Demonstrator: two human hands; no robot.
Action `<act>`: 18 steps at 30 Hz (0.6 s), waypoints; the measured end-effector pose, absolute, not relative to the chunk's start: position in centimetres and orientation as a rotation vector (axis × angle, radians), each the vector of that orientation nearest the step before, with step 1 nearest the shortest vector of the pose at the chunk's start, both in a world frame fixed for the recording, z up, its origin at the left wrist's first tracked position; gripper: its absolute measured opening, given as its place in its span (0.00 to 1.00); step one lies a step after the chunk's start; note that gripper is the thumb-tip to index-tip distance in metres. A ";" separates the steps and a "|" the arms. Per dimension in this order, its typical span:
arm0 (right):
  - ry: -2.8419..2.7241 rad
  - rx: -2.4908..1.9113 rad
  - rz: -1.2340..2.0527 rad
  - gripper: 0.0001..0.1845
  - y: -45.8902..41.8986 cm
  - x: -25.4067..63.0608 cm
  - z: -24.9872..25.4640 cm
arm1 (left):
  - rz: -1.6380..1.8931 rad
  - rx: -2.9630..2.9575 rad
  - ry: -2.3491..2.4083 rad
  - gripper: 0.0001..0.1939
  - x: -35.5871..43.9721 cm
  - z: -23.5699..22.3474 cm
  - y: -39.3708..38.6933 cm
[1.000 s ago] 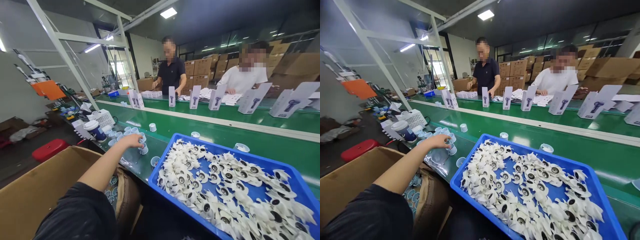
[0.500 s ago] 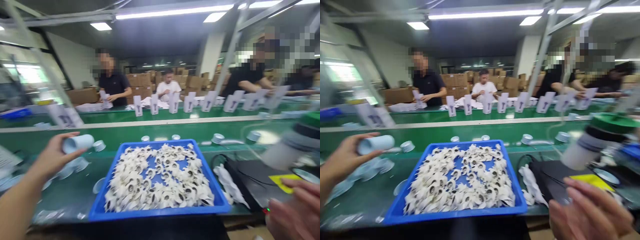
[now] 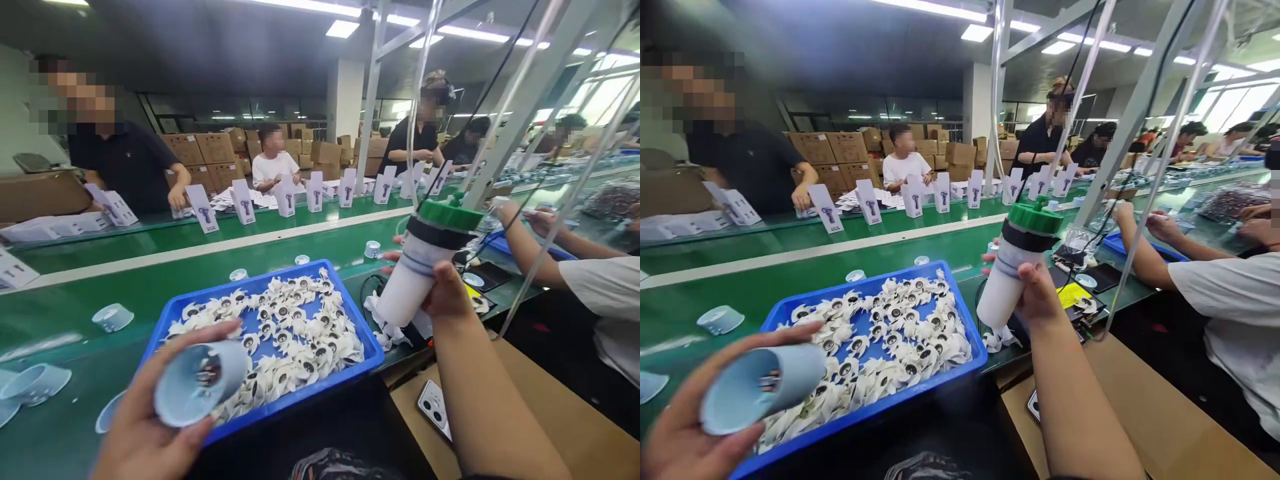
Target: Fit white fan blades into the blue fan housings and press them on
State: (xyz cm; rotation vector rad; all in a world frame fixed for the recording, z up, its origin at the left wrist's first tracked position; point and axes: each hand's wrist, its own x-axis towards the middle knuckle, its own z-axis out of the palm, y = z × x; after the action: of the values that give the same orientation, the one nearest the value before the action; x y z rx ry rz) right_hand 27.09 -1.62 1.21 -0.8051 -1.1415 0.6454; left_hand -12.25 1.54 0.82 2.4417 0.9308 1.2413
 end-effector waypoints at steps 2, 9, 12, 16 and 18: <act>-1.157 -0.698 0.839 0.45 -1.8 24.3 2.4 | 1.125 2.437 0.809 0.24 -10.1 0.0 0.6; -1.054 -0.337 1.063 0.36 -2.1 16.1 6.8 | 0.879 2.553 0.735 0.27 -4.1 0.2 -0.9; -1.112 -0.355 1.038 0.33 -2.5 15.2 7.4 | 1.007 2.552 0.697 0.19 -2.9 0.5 -1.4; -1.205 -0.368 0.982 0.28 -2.9 15.4 7.1 | 1.060 2.538 0.693 0.17 -2.3 0.4 -1.9; -1.206 -0.402 0.978 0.31 -3.1 15.6 6.8 | 1.059 2.543 0.707 0.16 -2.1 0.2 -1.9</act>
State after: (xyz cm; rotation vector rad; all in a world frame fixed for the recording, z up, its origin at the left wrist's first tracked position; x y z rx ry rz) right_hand 15.56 -3.10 6.83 -0.4015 -1.2059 0.9776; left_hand -2.13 -1.88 0.23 2.5427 0.7070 1.0588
